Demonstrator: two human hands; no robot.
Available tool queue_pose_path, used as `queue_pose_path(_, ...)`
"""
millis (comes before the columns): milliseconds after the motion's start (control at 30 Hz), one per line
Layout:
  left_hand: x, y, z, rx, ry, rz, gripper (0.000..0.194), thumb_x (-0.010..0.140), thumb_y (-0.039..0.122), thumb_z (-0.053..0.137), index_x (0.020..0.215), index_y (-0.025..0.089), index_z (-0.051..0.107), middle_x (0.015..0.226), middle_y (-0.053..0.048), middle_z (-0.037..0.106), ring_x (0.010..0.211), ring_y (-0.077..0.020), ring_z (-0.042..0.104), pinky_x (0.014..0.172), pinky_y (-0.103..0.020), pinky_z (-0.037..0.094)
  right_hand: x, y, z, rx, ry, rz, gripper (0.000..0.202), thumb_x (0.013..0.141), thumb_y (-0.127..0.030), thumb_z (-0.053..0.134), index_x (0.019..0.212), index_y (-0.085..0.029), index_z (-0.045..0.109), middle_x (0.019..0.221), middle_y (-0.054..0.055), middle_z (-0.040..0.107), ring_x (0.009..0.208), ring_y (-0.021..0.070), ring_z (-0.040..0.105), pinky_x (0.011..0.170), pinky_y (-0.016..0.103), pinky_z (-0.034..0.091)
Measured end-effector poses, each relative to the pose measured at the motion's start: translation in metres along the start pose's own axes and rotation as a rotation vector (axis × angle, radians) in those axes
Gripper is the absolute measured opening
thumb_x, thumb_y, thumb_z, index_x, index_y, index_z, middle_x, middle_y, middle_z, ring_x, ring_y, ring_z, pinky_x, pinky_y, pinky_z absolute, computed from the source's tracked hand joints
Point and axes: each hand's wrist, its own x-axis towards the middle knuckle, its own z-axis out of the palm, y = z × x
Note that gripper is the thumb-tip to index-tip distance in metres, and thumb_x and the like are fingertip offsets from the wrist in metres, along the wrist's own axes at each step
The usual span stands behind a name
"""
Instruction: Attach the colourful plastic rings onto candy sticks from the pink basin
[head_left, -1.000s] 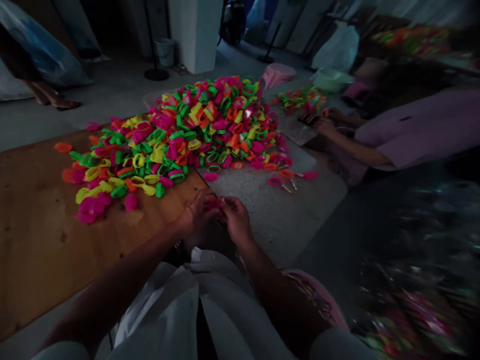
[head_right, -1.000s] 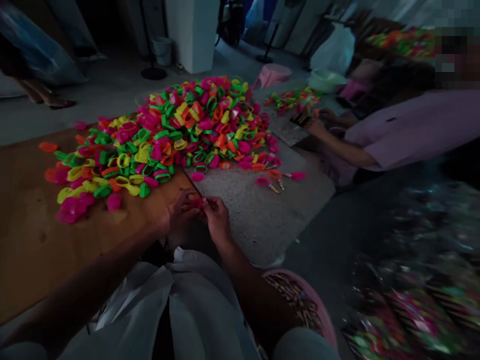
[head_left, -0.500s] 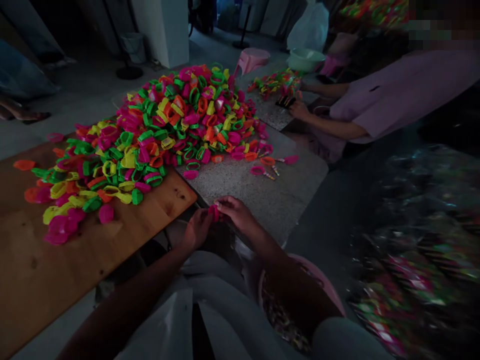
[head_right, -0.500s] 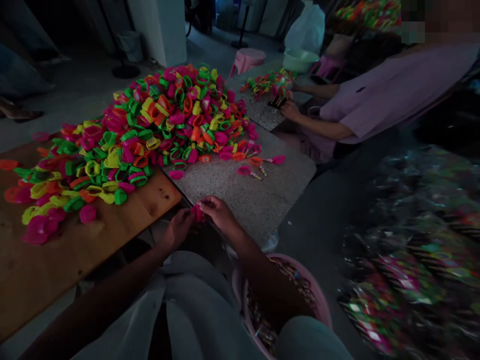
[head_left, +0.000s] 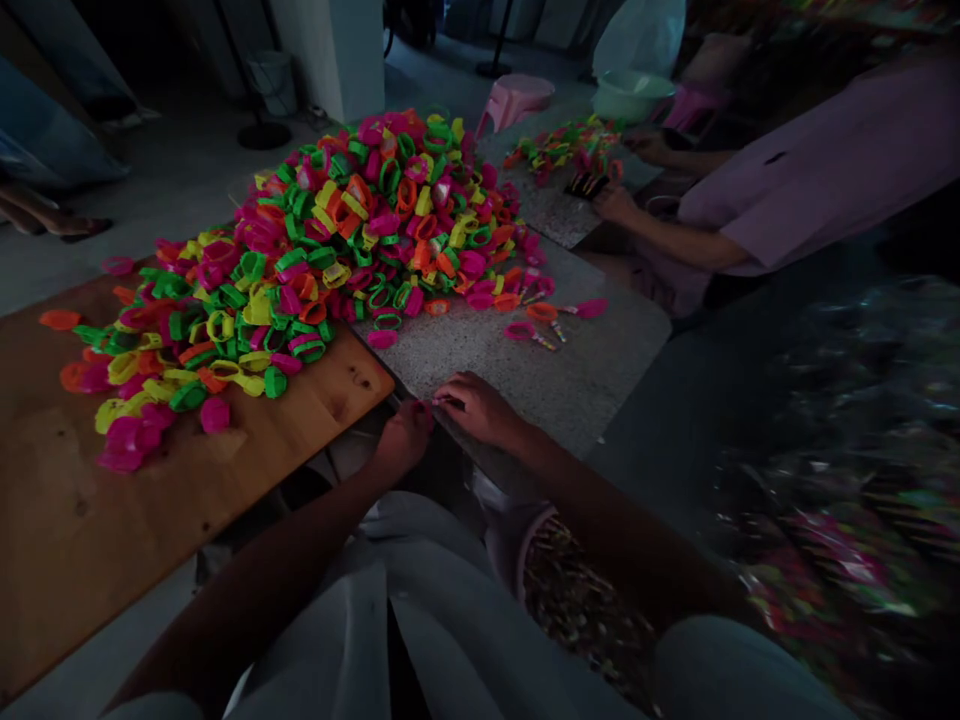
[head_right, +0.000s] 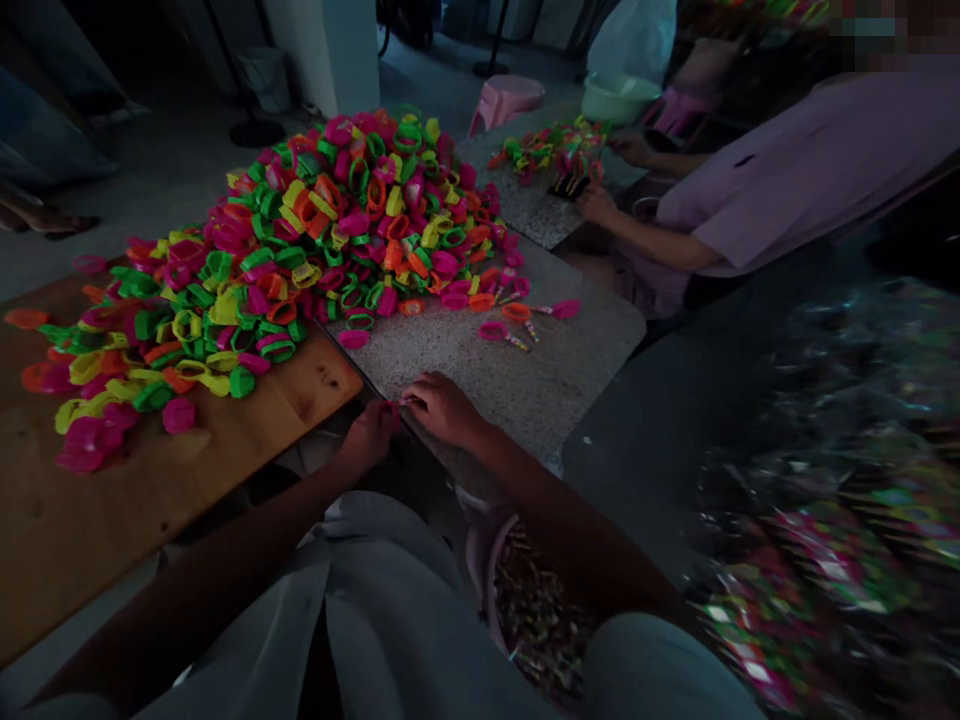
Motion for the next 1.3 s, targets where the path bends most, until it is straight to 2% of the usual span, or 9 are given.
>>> queue_pose_path(100,-0.001,0.003,0.0,0.157,0.014,0.065,0.021,0.106,0.028,0.043,0.113,0.018,0.06,0.099,-0.014,0.075,0.094,-0.0266,0.076,0.079,-0.033,0.054,0.005,0.005,0.0,0.07,0.001,-0.008,0.012,0.098,-0.027,0.068,0.101,-0.026,0.079,0.1,0.007,0.076,0.101,0.0251,0.065,0.096,0.042,0.049)
queue_pose_path(233,-0.001,0.006,-0.003,0.303,-0.015,0.078,0.023,0.106,0.028,0.045,0.118,0.016,0.061,0.101,-0.016,0.075,0.1,-0.0304,0.077,0.087,-0.038,0.056,0.012,0.01,-0.001,0.156,-0.025,-0.014,0.015,0.098,-0.033,0.068,0.1,-0.028,0.081,0.098,0.006,0.077,0.099,0.0245,0.066,0.097,0.042,0.049)
queue_pose_path(333,0.0,0.007,-0.005,0.343,-0.036,0.078,0.026,0.107,0.03,0.044,0.12,0.015,0.061,0.102,-0.016,0.074,0.1,-0.0295,0.077,0.088,-0.038,0.057,0.016,0.016,-0.003,0.178,-0.058,-0.053,0.017,0.099,-0.036,0.067,0.102,-0.028,0.083,0.097,0.006,0.078,0.097,0.025,0.066,0.095,0.042,0.049)
queue_pose_path(500,0.002,0.009,-0.009,0.454,-0.088,0.16,0.027,0.108,0.032,0.046,0.115,0.015,0.066,0.11,-0.016,0.072,0.102,-0.0276,0.077,0.09,-0.036,0.058,0.02,0.025,-0.003,0.132,-0.111,-0.16,0.023,0.102,-0.037,0.063,0.108,-0.029,0.083,0.102,0.007,0.079,0.098,0.0259,0.067,0.095,0.043,0.049)
queue_pose_path(667,0.002,0.018,-0.014,0.513,-0.088,0.116,0.032,0.108,0.033,0.044,0.12,0.014,0.066,0.103,-0.017,0.073,0.099,-0.0287,0.078,0.088,-0.036,0.059,0.022,0.029,-0.007,0.107,-0.155,-0.189,0.023,0.102,-0.04,0.063,0.112,-0.033,0.083,0.106,0.006,0.08,0.102,0.0262,0.067,0.099,0.046,0.048)
queue_pose_path(867,-0.001,0.028,-0.021,0.54,-0.12,0.096,0.038,0.107,0.034,0.042,0.123,0.009,0.066,0.101,-0.023,0.073,0.102,-0.0374,0.077,0.086,-0.044,0.061,0.023,0.034,-0.009,0.099,-0.162,-0.202,0.024,0.102,-0.049,0.065,0.11,-0.036,0.084,0.109,0.005,0.081,0.099,0.0256,0.066,0.096,0.045,0.047)
queue_pose_path(1033,0.003,0.026,-0.019,0.588,-0.115,0.144,0.033,0.105,0.031,0.044,0.114,0.013,0.07,0.098,-0.019,0.073,0.101,-0.035,0.078,0.084,-0.04,0.061,0.026,0.028,-0.01,0.087,-0.219,-0.203,0.032,0.104,-0.055,0.059,0.106,-0.034,0.083,0.105,0.004,0.081,0.095,0.0249,0.064,0.096,0.045,0.045)
queue_pose_path(1300,0.005,0.024,-0.017,0.649,-0.147,0.191,0.04,0.108,0.031,0.037,0.118,0.008,0.068,0.104,-0.023,0.074,0.101,-0.0353,0.077,0.083,-0.04,0.061,0.022,0.02,-0.01,-0.018,-0.247,-0.249,0.037,0.108,-0.048,0.053,0.09,-0.028,0.078,0.092,0.006,0.075,0.091,0.0245,0.059,0.094,0.043,0.044)
